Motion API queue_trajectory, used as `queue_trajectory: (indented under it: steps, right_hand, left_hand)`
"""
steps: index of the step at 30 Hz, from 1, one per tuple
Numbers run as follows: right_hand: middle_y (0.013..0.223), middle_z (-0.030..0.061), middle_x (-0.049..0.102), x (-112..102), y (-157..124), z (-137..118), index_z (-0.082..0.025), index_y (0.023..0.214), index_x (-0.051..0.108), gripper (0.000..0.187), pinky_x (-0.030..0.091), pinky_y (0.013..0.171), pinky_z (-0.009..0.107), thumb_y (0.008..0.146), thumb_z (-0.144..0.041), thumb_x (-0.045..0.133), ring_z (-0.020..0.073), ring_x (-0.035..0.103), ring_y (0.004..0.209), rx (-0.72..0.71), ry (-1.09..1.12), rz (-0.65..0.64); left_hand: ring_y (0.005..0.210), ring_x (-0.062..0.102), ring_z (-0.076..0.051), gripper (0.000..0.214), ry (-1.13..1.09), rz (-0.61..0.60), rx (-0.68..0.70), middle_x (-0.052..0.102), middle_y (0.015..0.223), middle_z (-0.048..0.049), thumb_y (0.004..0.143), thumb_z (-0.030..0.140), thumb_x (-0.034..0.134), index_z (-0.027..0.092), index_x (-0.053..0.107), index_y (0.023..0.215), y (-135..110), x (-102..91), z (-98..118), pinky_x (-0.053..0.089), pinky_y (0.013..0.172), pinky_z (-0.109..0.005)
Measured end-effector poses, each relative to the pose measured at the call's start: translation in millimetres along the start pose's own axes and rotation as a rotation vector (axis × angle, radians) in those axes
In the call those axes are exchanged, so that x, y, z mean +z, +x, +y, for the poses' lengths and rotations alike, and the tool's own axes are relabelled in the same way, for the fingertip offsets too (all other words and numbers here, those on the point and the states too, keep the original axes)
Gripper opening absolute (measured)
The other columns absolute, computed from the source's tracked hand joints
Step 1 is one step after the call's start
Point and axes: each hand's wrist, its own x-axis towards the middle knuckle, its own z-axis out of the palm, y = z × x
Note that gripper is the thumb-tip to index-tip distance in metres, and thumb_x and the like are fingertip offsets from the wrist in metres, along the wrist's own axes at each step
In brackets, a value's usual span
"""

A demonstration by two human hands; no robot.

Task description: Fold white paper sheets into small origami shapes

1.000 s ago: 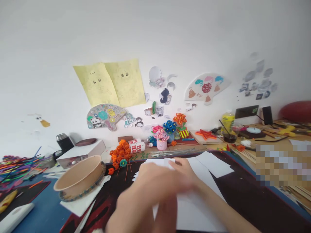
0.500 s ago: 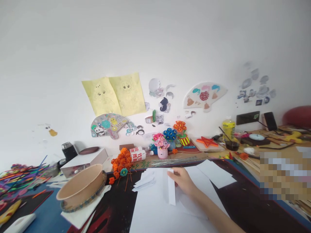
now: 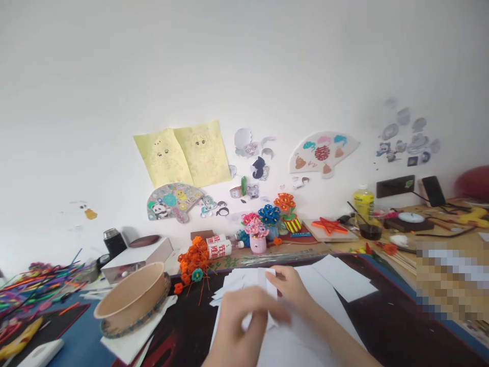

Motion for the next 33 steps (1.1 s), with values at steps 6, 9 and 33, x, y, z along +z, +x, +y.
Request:
queue_trajectory:
  steps: [6, 9, 33]
  right_hand:
    - [0.049, -0.0057, 0.036, -3.6, 1.6, 2.7, -0.019, 0.054, 0.045, 0.038, 0.032, 0.041, 0.022, 0.071, -0.048, 0.063, 0.0112, 0.039, 0.046, 0.008, -0.056, 0.021]
    - [0.050, -0.0057, 0.034, -2.1, 1.1, 6.9, -0.020, 0.052, 0.040, 0.040, 0.033, 0.042, 0.022, 0.071, -0.048, 0.062, 0.0114, 0.038, 0.048, 0.023, -0.082, 0.035]
    - [0.053, -0.0007, 0.050, -3.2, -3.2, -4.2, -0.015, 0.066, 0.062, 0.037, 0.037, 0.045, 0.024, 0.073, -0.051, 0.063, 0.0145, 0.046, 0.051, 0.027, -0.087, 0.022]
  left_hand:
    - [0.072, 0.060, -0.021, 0.021, 0.075, -0.032, -0.080, 0.066, 0.089, -0.0057, 0.081, 0.023, 0.045, 0.020, 0.062, 0.093, 63.2, 42.1, -9.9, 0.046, 0.069, -0.033]
    - [0.069, 0.059, -0.020, 0.026, 0.049, -0.017, -0.137, 0.064, 0.096, -0.0066, 0.082, 0.031, 0.050, 0.020, 0.056, 0.104, 56.8, 50.2, -25.4, 0.046, 0.067, -0.033]
    - [0.090, 0.062, -0.021, 0.018, -0.207, 0.168, 0.320, 0.067, 0.096, -0.0067, 0.091, 0.023, 0.048, 0.021, 0.066, 0.089, 40.8, 16.2, 2.4, 0.051, 0.079, -0.036]
